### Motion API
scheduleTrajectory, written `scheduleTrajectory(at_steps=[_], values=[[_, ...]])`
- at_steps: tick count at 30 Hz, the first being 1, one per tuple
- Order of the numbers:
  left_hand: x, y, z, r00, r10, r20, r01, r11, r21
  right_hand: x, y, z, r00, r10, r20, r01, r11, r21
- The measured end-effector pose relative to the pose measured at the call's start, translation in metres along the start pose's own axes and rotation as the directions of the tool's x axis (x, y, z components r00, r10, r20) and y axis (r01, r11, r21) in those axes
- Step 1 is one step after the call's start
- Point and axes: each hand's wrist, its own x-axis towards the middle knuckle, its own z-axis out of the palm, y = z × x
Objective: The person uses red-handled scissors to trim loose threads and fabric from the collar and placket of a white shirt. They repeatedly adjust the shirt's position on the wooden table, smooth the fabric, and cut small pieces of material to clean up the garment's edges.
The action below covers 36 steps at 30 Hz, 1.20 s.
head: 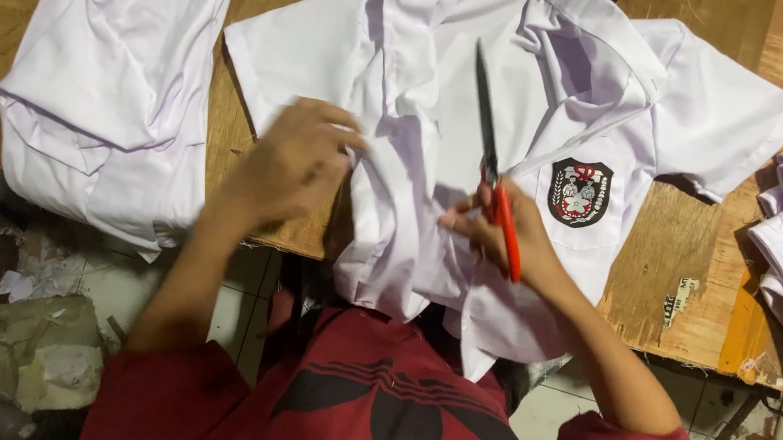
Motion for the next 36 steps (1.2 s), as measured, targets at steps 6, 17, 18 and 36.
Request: scheduleTrajectory(at_steps=[6,17,18,36], values=[[0.046,-0.022,0.089,0.988,0.154,0.027,-0.153,0.987,-0.039,0.024,-0.033,0.002,0.996,-0.079,-0.035,0.08,0.997,0.021],[0.077,-0.104,0.117,0.962,0.203,0.184,-0.217,0.974,0.063,0.026,-0.031,-0.016,0.995,-0.064,-0.083,0.057,0.995,-0.082],[0.078,-0.104,0.117,0.963,0.183,0.2,-0.2,0.978,0.066,0.027,-0.031,-0.016,0.993,-0.053,-0.103,0.046,0.996,-0.07],[0.072,-0.049,0.137,0.958,0.243,0.151,-0.171,0.909,-0.381,0.048,0.0,-0.052,0.978,-0.192,-0.084,0.178,0.973,-0.149]])
